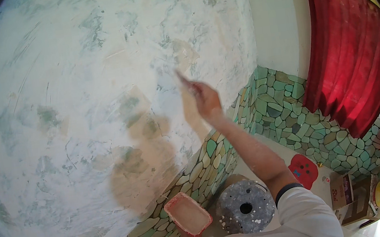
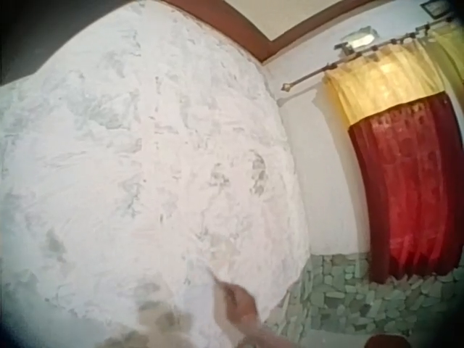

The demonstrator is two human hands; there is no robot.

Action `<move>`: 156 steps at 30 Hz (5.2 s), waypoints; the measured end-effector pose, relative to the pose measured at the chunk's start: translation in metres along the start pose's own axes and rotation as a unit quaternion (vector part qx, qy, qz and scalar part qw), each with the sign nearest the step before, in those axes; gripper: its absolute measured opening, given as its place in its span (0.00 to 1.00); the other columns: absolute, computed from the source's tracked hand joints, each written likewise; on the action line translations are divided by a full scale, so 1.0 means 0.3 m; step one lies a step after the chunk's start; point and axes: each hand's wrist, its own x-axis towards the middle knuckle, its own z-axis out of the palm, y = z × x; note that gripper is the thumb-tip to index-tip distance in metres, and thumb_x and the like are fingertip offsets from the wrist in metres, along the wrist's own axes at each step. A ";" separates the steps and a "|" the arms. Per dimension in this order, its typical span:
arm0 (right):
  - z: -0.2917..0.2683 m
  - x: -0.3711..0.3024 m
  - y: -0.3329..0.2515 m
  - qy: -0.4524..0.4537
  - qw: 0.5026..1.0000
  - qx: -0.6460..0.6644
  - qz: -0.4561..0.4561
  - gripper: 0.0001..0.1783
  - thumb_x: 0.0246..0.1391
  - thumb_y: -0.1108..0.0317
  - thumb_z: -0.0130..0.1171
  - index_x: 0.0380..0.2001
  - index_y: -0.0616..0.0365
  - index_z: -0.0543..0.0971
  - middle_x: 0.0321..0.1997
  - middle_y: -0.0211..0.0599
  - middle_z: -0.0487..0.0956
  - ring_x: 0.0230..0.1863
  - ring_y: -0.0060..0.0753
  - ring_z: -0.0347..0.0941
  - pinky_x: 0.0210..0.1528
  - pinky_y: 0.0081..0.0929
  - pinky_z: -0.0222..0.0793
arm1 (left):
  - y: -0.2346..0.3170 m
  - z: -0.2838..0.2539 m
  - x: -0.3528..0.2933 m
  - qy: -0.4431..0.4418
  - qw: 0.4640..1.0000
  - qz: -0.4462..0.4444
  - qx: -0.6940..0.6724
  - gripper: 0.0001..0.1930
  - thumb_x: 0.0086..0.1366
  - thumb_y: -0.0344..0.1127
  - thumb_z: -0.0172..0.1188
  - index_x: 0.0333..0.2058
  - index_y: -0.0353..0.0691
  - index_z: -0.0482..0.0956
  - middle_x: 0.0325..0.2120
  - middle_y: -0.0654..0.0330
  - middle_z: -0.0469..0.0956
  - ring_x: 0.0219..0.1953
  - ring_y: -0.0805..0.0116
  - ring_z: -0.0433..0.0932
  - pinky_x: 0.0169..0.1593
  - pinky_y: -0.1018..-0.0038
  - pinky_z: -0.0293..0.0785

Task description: Applying white putty to a wall and preparing the surface using a scraper and other tools.

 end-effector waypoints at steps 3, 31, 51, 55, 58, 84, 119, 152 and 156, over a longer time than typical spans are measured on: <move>-0.149 0.184 0.107 0.079 0.990 -0.059 -0.096 0.13 0.56 0.72 0.49 0.44 0.63 0.76 0.40 0.51 0.78 0.43 0.48 0.76 0.46 0.36 0.70 | 0.022 0.003 -0.014 -0.002 1.000 -0.016 -0.025 0.28 0.66 0.50 0.50 0.60 0.45 0.57 0.53 0.57 0.68 0.53 0.59 0.71 0.54 0.57 0.71; -0.035 -0.007 0.110 -0.074 0.981 0.163 0.069 0.16 0.64 0.64 0.50 0.45 0.66 0.76 0.41 0.29 0.79 0.42 0.16 0.69 0.48 0.18 0.66 | 0.056 -0.171 -0.031 -0.107 0.972 -0.018 -0.211 0.31 0.65 0.61 0.43 0.60 0.48 0.63 0.55 0.54 0.70 0.56 0.51 0.70 0.58 0.42 0.62; -0.030 0.327 -0.176 0.000 0.995 0.059 -0.078 0.16 0.59 0.67 0.49 0.48 0.61 0.75 0.42 0.53 0.78 0.43 0.46 0.75 0.47 0.31 0.68 | 0.159 0.049 -0.100 -0.041 0.980 -0.051 -0.188 0.34 0.63 0.59 0.49 0.62 0.45 0.60 0.57 0.55 0.68 0.59 0.51 0.67 0.60 0.44 0.60; 0.104 0.245 -0.185 -0.049 0.980 -0.100 -0.168 0.17 0.56 0.64 0.50 0.48 0.57 0.76 0.40 0.52 0.78 0.43 0.57 0.73 0.46 0.41 0.69 | 0.161 0.042 -0.078 -0.065 0.975 -0.046 -0.208 0.34 0.63 0.58 0.50 0.62 0.44 0.59 0.57 0.55 0.68 0.59 0.52 0.66 0.61 0.44 0.59; 0.032 0.201 -0.308 -0.084 0.976 -0.014 -0.200 0.16 0.57 0.64 0.50 0.46 0.57 0.76 0.38 0.52 0.79 0.41 0.56 0.74 0.43 0.40 0.70 | 0.152 -0.042 -0.098 -0.064 0.965 -0.046 -0.250 0.34 0.64 0.58 0.49 0.62 0.44 0.59 0.58 0.54 0.67 0.59 0.51 0.66 0.61 0.44 0.59; -0.021 0.111 0.276 0.074 0.970 0.197 0.120 0.18 0.64 0.60 0.50 0.46 0.64 0.77 0.37 0.28 0.79 0.37 0.16 0.70 0.43 0.17 0.66 | 0.153 0.008 -0.189 -0.010 0.995 -0.019 -0.094 0.32 0.66 0.56 0.44 0.61 0.40 0.60 0.56 0.53 0.70 0.57 0.51 0.68 0.61 0.44 0.59; 0.113 -0.091 -0.387 -0.124 0.983 0.000 -0.137 0.14 0.56 0.68 0.53 0.45 0.60 0.75 0.38 0.43 0.79 0.39 0.45 0.75 0.41 0.35 0.70 | 0.211 0.056 -0.246 -0.024 0.993 0.115 -0.001 0.32 0.64 0.62 0.45 0.61 0.50 0.62 0.57 0.59 0.69 0.59 0.56 0.67 0.60 0.50 0.62; 0.399 -1.112 -0.934 -0.552 0.832 0.038 0.029 0.10 0.53 0.74 0.50 0.40 0.63 0.69 0.27 0.58 0.74 0.31 0.64 0.71 0.31 0.50 0.66 | 0.667 -0.200 -0.412 0.094 0.964 0.185 -0.167 0.45 0.57 0.76 0.35 0.65 0.51 0.53 0.63 0.58 0.58 0.63 0.57 0.60 0.65 0.58 0.58; 0.422 -1.154 -0.969 -0.547 0.837 0.021 0.016 0.11 0.53 0.74 0.50 0.41 0.63 0.69 0.27 0.57 0.74 0.30 0.63 0.71 0.31 0.49 0.66 | 0.702 -0.203 -0.438 0.100 0.965 0.152 -0.190 0.45 0.57 0.76 0.36 0.64 0.51 0.53 0.62 0.58 0.59 0.63 0.56 0.60 0.64 0.57 0.59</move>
